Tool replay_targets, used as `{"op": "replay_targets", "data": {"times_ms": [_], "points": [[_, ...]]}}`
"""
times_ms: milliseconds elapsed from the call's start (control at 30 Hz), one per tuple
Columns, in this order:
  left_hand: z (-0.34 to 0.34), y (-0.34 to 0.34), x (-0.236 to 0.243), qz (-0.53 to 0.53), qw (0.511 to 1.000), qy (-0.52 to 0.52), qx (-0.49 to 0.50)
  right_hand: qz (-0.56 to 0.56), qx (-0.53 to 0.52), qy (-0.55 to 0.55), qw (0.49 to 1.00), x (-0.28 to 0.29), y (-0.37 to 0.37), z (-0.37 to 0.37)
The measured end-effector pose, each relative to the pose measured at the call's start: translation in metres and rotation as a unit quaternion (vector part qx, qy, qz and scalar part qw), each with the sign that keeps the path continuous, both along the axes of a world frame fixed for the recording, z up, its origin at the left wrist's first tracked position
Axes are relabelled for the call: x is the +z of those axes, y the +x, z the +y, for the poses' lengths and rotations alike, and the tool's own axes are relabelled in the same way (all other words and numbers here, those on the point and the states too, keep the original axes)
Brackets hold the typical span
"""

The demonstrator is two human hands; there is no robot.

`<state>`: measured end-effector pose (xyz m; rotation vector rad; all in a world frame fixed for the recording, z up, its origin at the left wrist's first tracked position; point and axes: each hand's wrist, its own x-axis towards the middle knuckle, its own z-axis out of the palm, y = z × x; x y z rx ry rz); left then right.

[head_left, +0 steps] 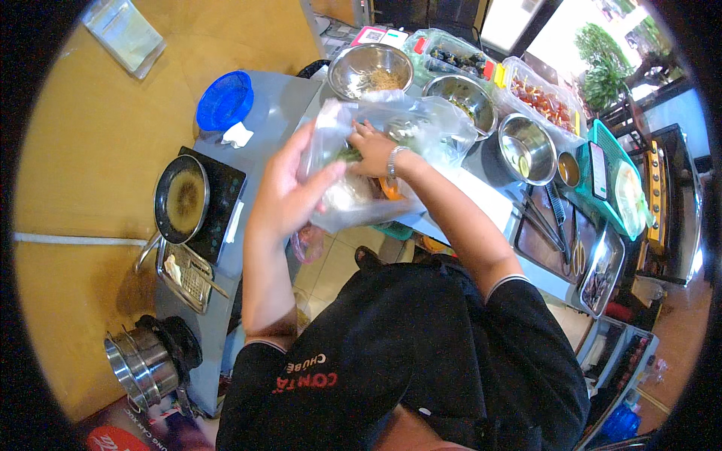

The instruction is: The person puts small bags of food and a container into a larger plastic bag and then prepares a drink by scooping ice into a cup and pouring liquid from a bottle.

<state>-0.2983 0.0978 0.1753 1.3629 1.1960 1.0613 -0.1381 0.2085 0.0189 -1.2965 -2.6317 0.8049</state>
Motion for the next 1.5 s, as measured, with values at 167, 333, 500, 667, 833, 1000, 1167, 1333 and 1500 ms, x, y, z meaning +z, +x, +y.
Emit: {"op": "replay_targets", "data": {"times_ms": [167, 333, 500, 667, 833, 1000, 1167, 1333, 1500], "points": [[-0.04, -0.01, -0.001, -0.016, 0.999, -0.027, 0.014, 0.237, 0.013, 0.005, 0.971, 0.08, 0.059, -0.038], [-0.047, -0.007, -0.019, -0.065, 0.997, -0.006, 0.046, 0.394, -0.406, 0.125, 0.815, 0.068, 0.191, -0.091], [-0.03, -0.001, -0.013, -0.08, 0.995, 0.019, 0.056, -0.122, -0.579, -0.144, 0.793, -0.02, 0.283, -0.17], [0.0, 0.019, -0.005, -0.083, 0.994, 0.054, 0.046, 0.086, -0.664, -0.111, 0.734, -0.092, 0.264, -0.185], [0.01, 0.033, -0.008, -0.054, 0.996, 0.062, 0.04, -0.075, -0.62, 0.24, 0.743, -0.087, 0.245, -0.196], [0.004, 0.032, -0.011, -0.058, 0.993, 0.063, 0.077, 0.347, -0.697, -0.226, 0.586, -0.042, 0.238, -0.226], [0.003, 0.021, -0.016, -0.102, 0.991, 0.07, 0.057, 0.613, -0.658, -0.292, 0.326, -0.097, 0.213, -0.229], [-0.005, 0.022, -0.014, -0.1, 0.991, 0.058, 0.066, 0.589, -0.7, -0.187, 0.359, -0.096, 0.2, -0.185], [-0.009, 0.016, -0.014, -0.104, 0.993, 0.039, 0.049, 0.66, -0.658, -0.121, 0.341, -0.106, 0.202, -0.173]]}}
